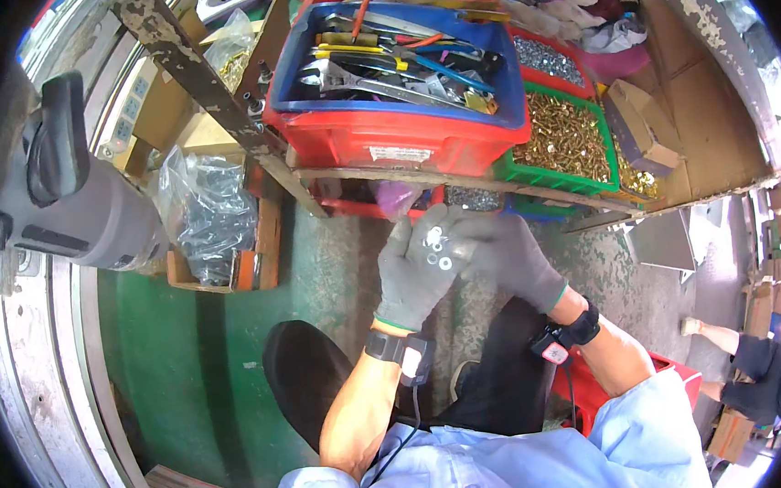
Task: The person lifts a motor and places it onto a metal chassis, then retrieves screws and washers from bins to secure the motor using a pneumatic screwdriver.
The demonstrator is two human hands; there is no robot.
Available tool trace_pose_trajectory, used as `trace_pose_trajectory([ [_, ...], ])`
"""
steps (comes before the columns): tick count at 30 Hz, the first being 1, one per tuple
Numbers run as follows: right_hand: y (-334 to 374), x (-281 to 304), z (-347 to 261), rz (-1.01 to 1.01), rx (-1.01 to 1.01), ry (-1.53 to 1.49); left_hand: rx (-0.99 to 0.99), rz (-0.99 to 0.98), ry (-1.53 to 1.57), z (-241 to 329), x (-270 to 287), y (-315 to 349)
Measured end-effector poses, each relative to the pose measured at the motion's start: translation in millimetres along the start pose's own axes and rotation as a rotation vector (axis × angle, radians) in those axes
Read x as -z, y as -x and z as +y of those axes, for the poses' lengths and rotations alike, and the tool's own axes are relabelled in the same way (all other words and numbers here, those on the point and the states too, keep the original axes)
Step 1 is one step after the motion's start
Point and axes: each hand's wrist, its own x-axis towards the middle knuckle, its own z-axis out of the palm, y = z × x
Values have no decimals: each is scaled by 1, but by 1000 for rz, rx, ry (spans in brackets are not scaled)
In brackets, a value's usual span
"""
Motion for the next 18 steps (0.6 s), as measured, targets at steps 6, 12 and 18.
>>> trace_pose_trajectory([
  [6, 5, -9, 4, 44, 246, 188, -21, 10, -26, -1, -1, 3],
  [12, 4, -12, 14, 42, 400, 334, -25, 6, -10, 0, -2, 6],
  [18, 14, 0, 3, 199, -112, 50, -77, 243, -37, 0, 1, 12],
])
